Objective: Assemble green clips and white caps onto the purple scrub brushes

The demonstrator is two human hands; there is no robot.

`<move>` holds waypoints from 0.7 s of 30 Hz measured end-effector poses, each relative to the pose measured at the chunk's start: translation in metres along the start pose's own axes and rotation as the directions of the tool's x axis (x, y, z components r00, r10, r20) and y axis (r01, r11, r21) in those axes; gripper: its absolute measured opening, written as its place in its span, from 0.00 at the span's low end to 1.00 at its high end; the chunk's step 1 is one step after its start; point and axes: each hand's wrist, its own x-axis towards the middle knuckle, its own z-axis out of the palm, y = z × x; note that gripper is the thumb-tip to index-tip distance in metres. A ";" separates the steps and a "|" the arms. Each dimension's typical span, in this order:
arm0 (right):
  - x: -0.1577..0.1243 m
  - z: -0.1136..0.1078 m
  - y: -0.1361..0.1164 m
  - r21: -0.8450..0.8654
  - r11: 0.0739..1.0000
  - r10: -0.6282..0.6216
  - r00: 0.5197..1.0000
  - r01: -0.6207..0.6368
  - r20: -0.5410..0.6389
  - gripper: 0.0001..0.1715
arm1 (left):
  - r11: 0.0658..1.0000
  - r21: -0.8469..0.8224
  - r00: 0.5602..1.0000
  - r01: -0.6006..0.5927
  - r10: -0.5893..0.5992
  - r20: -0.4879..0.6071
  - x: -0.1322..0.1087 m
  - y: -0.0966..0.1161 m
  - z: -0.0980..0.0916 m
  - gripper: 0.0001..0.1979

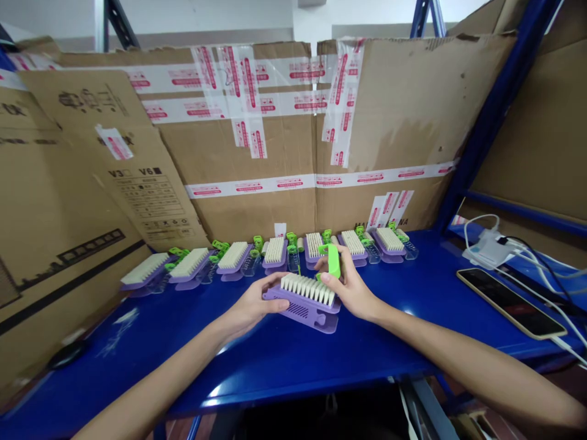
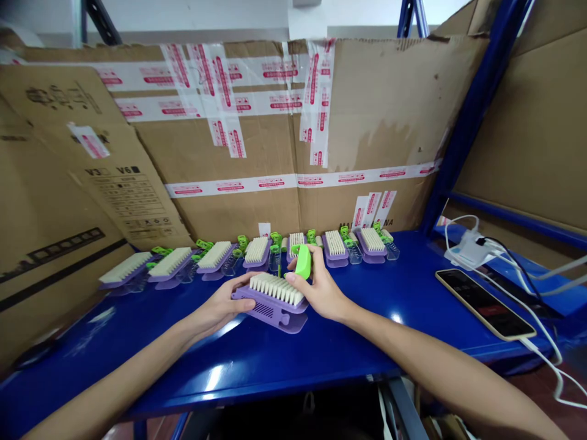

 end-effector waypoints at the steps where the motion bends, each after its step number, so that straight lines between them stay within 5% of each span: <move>1: 0.000 0.001 0.000 0.001 1.000 -0.004 1.000 0.004 -0.007 0.37 | 1.000 -0.003 1.000 -0.002 0.002 -0.011 0.000 -0.001 0.000 0.40; 9: 0.007 -0.001 0.007 0.069 0.996 -0.039 0.977 0.055 -0.210 0.42 | 0.987 -0.132 0.979 -0.093 0.066 -0.195 0.002 0.008 -0.005 0.30; 12: 0.010 -0.003 0.012 0.062 0.997 -0.021 0.979 0.034 -0.204 0.43 | 0.979 -0.119 0.961 -0.164 0.131 -0.245 0.002 0.010 -0.004 0.25; 21: 0.008 -0.003 0.012 0.017 0.996 0.087 0.987 -0.085 -0.136 0.42 | 0.939 0.197 0.842 -0.280 0.339 -0.420 0.008 -0.006 -0.012 0.31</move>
